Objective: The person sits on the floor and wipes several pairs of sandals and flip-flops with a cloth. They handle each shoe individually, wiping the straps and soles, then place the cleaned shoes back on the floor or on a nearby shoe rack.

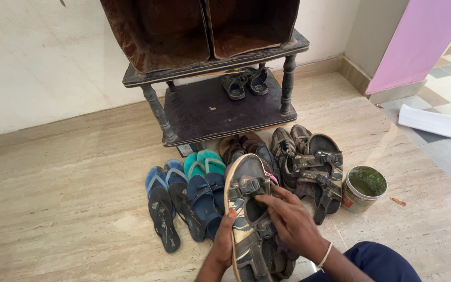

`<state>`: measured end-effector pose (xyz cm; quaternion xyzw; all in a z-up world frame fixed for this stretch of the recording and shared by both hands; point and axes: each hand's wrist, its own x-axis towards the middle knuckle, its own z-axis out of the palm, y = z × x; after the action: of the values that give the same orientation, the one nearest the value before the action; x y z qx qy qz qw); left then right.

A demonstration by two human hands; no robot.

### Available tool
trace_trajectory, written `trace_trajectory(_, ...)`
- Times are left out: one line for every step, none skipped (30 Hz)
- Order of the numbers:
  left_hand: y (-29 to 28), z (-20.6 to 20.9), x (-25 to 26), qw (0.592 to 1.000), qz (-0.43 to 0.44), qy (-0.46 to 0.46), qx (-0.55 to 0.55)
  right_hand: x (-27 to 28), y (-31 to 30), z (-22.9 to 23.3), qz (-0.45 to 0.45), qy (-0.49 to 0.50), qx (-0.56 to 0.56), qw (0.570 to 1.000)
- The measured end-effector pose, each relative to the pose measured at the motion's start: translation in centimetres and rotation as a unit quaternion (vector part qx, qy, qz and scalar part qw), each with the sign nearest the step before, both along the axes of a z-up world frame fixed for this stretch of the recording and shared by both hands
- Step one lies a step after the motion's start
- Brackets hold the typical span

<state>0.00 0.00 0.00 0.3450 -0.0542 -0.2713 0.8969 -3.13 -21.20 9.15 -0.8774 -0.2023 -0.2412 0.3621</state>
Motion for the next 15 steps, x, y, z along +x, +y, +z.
trace_trajectory(0.1,1.1,-0.2,1.0,-0.013,0.005,-0.009,0.1,-0.3,0.3,-0.007,0.035,0.043,0.998)
trace_trajectory(0.3,2.0,-0.3,0.999,-0.027,0.01,-0.017,0.2,-0.4,0.5,-0.014,0.07,0.085,0.994)
trace_trajectory(0.3,2.8,-0.5,0.999,-0.04,0.015,-0.027,0.2,-0.5,0.6,-0.02,0.106,0.127,0.986)
trace_trajectory(0.3,3.4,-0.7,0.999,-0.042,0.018,-0.03,0.3,-0.7,0.5,0.0,0.08,0.15,0.985)
trace_trajectory(0.4,3.8,-0.8,0.998,-0.045,0.019,-0.033,0.5,-1.0,0.3,0.019,0.052,0.175,0.983)
trace_trajectory(0.5,4.1,-0.8,0.998,-0.049,0.021,-0.035,0.8,-1.4,-0.1,0.039,0.025,0.198,0.979)
trace_trajectory(0.5,4.4,-0.7,0.998,-0.042,0.007,-0.045,1.2,-1.7,-0.5,0.014,0.079,0.246,0.966)
trace_trajectory(0.5,4.6,-0.8,0.998,-0.035,-0.006,-0.054,1.7,-2.0,-0.9,-0.011,0.133,0.292,0.947)
trace_trajectory(0.6,4.7,-0.8,0.997,-0.03,-0.018,-0.063,1.9,-2.2,-1.4,-0.037,0.187,0.336,0.922)
trace_trajectory(0.7,5.0,-0.8,0.997,-0.032,-0.009,-0.075,2.2,-2.6,-1.8,-0.011,0.195,0.423,0.885)
trace_trajectory(0.9,5.3,-0.8,0.996,-0.034,0.002,-0.087,2.7,-3.0,-2.0,0.015,0.202,0.506,0.838)
trace_trajectory(1.1,5.5,-0.8,0.994,-0.037,0.013,-0.099,3.0,-3.4,-2.0,0.041,0.207,0.584,0.784)
trace_trajectory(1.3,5.7,-0.8,0.993,-0.043,0.012,-0.105,3.2,-3.8,-2.0,0.043,0.204,0.62,0.756)
trace_trajectory(1.5,5.9,-0.6,0.993,-0.049,0.011,-0.111,3.3,-4.2,-1.8,0.045,0.202,0.656,0.726)
trace_trajectory(1.7,6.0,-0.6,0.992,-0.054,0.011,-0.117,3.4,-4.6,-1.6,0.046,0.199,0.69,0.695)
